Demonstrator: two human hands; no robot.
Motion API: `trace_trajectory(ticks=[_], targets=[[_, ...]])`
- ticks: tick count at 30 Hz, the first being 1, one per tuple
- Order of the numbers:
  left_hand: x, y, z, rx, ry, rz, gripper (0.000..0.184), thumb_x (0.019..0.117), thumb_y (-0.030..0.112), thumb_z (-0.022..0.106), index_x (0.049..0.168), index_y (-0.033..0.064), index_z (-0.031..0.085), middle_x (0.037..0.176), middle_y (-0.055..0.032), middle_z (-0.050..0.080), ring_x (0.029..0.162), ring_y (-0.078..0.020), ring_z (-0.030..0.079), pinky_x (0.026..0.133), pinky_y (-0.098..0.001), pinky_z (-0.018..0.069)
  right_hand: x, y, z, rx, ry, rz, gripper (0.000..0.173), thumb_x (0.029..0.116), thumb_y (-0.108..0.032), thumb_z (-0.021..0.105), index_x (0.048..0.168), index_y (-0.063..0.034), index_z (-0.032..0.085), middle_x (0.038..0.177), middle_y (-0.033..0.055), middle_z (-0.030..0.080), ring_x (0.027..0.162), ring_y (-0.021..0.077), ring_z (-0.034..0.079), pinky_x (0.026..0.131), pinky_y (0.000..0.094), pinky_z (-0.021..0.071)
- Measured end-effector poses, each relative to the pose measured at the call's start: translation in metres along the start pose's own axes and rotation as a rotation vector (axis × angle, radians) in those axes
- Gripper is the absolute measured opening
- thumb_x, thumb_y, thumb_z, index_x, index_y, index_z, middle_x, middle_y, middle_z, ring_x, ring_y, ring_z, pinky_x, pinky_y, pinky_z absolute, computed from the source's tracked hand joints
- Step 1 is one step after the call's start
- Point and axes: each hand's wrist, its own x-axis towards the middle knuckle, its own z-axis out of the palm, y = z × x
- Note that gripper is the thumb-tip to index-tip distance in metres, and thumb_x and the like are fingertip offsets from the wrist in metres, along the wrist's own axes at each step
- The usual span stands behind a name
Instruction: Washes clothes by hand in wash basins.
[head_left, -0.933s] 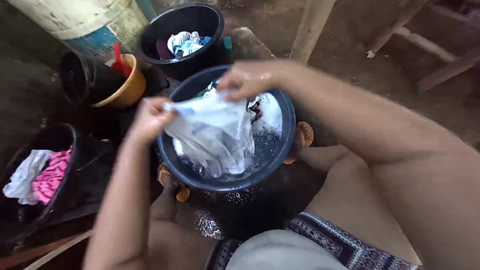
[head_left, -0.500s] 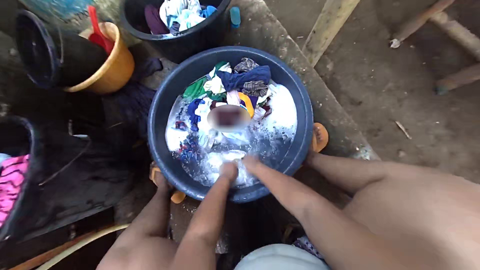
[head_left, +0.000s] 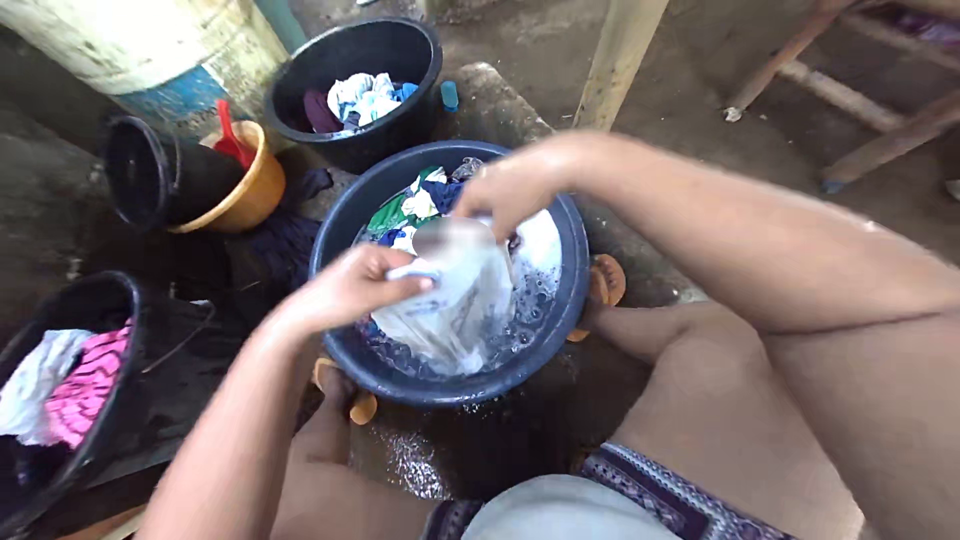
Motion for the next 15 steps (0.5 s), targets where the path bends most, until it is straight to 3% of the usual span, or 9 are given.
trace_trajectory(ticks=[1,3,6,8,9,10,11,13,15], targets=[[-0.005,0.017,-0.012,-0.062,0.103,0.093,0.015,0.0963,0.015,0.063,0.085,0.0169,0.072,0.074,0.0132,0.068,0.065,0.0061,0.062,0.060,-0.0141,0.0536,-0.012,-0.015,-0.025,-0.027,0.114,-0.040,0.005,0.0920,-0.004,0.071,0.094,0.0003,0.069,0.077,0.0129,0.063,0.068,0.0260,0.060,0.063,0.0491,0.0503],[-0.011,0.041,-0.032,-0.207,0.273,0.223,0.014,0.0996,0.029,0.063,0.092,0.0310,0.074,0.088,0.0186,0.071,0.081,0.0061,0.065,0.074,-0.0157,0.0566,-0.029,-0.042,-0.068,-0.063,0.298,-0.115,0.007,0.0952,-0.011,0.069,0.094,-0.0037,0.068,0.074,0.0055,0.059,0.063,0.0156,0.054,0.059,0.0391,0.0479],[-0.010,0.062,-0.034,-0.419,0.501,0.221,0.011,0.0974,0.037,0.060,0.103,0.0304,0.067,0.097,0.0138,0.073,0.089,-0.0013,0.070,0.078,-0.0236,0.0611,-0.028,-0.068,-0.092,0.025,0.544,-0.233,0.005,0.0931,-0.017,0.068,0.094,-0.0122,0.065,0.076,-0.0053,0.055,0.064,0.0020,0.050,0.057,0.0224,0.0435],[-0.013,0.045,-0.021,-0.371,0.473,0.122,0.045,0.0901,0.055,0.072,0.123,0.0270,0.059,0.103,0.0146,0.072,0.092,-0.0009,0.070,0.080,-0.0240,0.0613,-0.010,-0.075,-0.076,0.102,0.641,-0.264,0.012,0.0904,-0.013,0.070,0.099,-0.0066,0.068,0.090,0.0033,0.063,0.081,0.0116,0.059,0.073,0.0325,0.0496],[-0.014,0.031,-0.008,-0.320,0.432,0.021,0.051,0.0910,0.047,0.073,0.131,0.0209,0.054,0.104,0.0128,0.072,0.091,-0.0005,0.070,0.080,-0.0236,0.0613,0.005,-0.073,-0.058,0.140,0.671,-0.275,0.015,0.0887,-0.010,0.072,0.101,-0.0021,0.069,0.095,0.0096,0.066,0.088,0.0182,0.062,0.079,0.0382,0.0514],[-0.012,0.015,0.008,-0.298,0.406,-0.124,0.043,0.0958,0.030,0.069,0.133,0.0137,0.054,0.102,0.0064,0.074,0.088,-0.0036,0.072,0.079,-0.0264,0.0627,0.022,-0.067,-0.033,0.176,0.676,-0.270,0.018,0.0872,-0.008,0.073,0.101,0.0023,0.071,0.100,0.0162,0.069,0.096,0.0257,0.065,0.086,0.0445,0.0522],[-0.008,-0.004,0.025,-0.273,0.381,-0.299,0.036,0.1019,0.022,0.063,0.134,0.0064,0.056,0.103,-0.0023,0.073,0.088,-0.0094,0.071,0.081,-0.0322,0.0618,0.039,-0.058,-0.004,0.222,0.647,-0.246,0.018,0.0866,-0.005,0.074,0.101,0.0053,0.071,0.103,0.0206,0.069,0.099,0.0307,0.066,0.090,0.0482,0.0518],[0.004,-0.050,0.064,-0.250,0.280,-0.602,0.038,0.1095,0.025,0.050,0.136,-0.0013,0.055,0.112,-0.0154,0.067,0.098,-0.0194,0.066,0.091,-0.0410,0.0553,0.068,-0.035,0.063,0.327,0.500,-0.112,0.021,0.0900,-0.002,0.071,0.109,0.0078,0.070,0.114,0.0259,0.066,0.109,0.0370,0.064,0.099,0.0519,0.0494],[0.006,-0.104,0.110,-0.276,0.163,-0.811,0.049,0.1117,0.034,0.043,0.143,-0.0034,0.048,0.128,-0.0227,0.062,0.114,-0.0266,0.063,0.101,-0.0455,0.0508,0.094,-0.009,0.142,0.441,0.430,0.056,0.028,0.0895,-0.001,0.071,0.116,0.0049,0.069,0.119,0.0269,0.066,0.114,0.0401,0.063,0.100,0.0559,0.0499]])
